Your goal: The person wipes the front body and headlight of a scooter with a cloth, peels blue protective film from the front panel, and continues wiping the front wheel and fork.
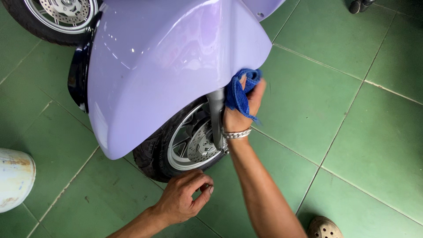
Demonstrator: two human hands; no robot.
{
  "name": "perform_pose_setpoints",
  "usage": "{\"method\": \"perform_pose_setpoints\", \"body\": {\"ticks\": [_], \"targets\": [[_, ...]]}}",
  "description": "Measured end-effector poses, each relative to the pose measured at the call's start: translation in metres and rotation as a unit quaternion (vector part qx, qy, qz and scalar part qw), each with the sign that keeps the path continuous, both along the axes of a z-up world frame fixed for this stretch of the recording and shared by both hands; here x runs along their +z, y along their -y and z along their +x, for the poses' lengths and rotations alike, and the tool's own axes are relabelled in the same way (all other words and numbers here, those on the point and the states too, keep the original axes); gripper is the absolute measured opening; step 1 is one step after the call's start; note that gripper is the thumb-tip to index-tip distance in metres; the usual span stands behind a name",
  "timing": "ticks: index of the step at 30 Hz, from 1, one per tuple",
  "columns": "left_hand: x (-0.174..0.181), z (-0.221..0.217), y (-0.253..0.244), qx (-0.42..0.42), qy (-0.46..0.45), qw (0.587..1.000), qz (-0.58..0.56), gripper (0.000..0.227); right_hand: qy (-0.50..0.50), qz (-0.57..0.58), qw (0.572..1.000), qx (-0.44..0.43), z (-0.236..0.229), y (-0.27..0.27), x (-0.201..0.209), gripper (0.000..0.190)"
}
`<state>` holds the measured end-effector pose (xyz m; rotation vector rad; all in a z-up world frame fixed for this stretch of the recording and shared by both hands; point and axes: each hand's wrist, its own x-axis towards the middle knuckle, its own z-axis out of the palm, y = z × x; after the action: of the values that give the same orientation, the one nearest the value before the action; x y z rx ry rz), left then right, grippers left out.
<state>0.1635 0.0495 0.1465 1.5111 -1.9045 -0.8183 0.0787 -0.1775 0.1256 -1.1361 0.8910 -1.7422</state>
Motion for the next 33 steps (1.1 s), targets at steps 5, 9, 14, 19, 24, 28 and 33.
{"method": "perform_pose_setpoints", "body": {"ticks": [5, 9, 14, 19, 24, 28, 33], "targets": [[0.008, 0.001, -0.004, -0.007, -0.002, 1.0, 0.022, 0.006, -0.184, -0.098, 0.966, 0.155, -0.051, 0.02, -0.015, 0.015], [0.029, -0.008, 0.005, -0.025, 0.034, 0.999, -0.026, 0.007, -0.162, 0.09, 0.976, 0.111, -0.074, -0.016, -0.013, 0.026], [0.067, -0.01, 0.026, -0.039, 0.055, 0.989, -0.131, 0.006, -0.127, -0.119, 0.974, 0.146, -0.115, -0.039, 0.04, 0.042], [0.108, -0.021, 0.053, -0.065, 0.107, 0.968, -0.216, 0.01, -0.341, -0.289, 0.886, 0.124, -0.036, -0.006, 0.078, 0.102], [0.134, -0.024, 0.075, -0.108, 0.126, 0.959, -0.229, 0.01, -0.136, -0.14, 0.973, 0.122, -0.032, 0.069, 0.049, 0.072], [0.155, -0.02, 0.074, -0.082, 0.126, 0.959, -0.24, 0.01, -0.469, -0.152, 0.868, 0.065, -0.049, 0.136, 0.054, 0.031], [0.186, -0.015, 0.078, -0.03, 0.134, 0.953, -0.269, 0.012, -0.118, 0.153, 0.951, 0.24, -0.01, 0.084, 0.153, 0.03]]}}
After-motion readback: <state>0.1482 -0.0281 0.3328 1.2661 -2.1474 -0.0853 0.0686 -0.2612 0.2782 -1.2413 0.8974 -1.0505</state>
